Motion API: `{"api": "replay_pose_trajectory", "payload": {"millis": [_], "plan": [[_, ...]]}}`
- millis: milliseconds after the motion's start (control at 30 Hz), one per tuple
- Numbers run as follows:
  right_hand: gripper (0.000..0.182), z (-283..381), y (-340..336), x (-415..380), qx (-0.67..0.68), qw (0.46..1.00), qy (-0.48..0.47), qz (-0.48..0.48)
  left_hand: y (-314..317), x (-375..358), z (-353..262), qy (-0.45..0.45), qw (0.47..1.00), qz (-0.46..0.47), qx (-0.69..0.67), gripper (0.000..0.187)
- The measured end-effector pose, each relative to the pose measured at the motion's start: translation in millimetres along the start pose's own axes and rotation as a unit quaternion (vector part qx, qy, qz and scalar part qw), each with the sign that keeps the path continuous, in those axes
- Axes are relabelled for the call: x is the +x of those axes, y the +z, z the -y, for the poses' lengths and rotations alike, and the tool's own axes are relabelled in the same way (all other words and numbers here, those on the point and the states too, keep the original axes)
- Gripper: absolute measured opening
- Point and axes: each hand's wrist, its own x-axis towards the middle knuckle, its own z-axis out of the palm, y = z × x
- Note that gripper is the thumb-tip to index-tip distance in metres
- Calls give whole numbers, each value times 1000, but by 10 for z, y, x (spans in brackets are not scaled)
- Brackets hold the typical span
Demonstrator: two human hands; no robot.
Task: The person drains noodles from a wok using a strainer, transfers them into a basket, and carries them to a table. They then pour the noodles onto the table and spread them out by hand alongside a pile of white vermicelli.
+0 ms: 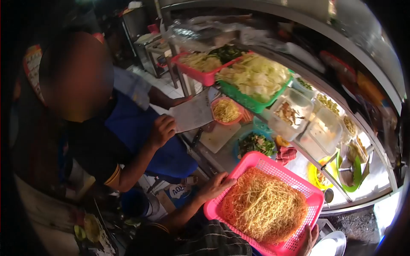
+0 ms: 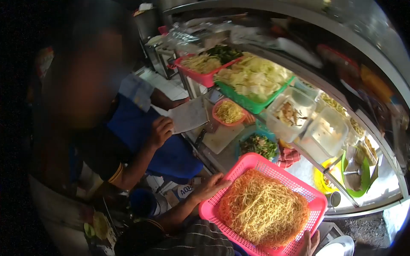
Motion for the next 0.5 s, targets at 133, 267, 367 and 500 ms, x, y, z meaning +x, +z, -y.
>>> {"api": "replay_pose_trajectory", "payload": {"millis": [133,267,367,500], "plan": [[29,150,515,-11,9,1000,-4,26,-426,-398,256,-7,994,-109,-24,36],[21,472,1041,138,-67,980,-5,186,-741,-876,426,-56,982,-172,-46,33],[21,339,1315,331,-79,973,-30,214,-767,-1296,515,-97,951,-263,-128,30],[27,774,1500,575,-134,925,-14,355,-425,-1618,355,-124,916,-317,-211,29]]}}
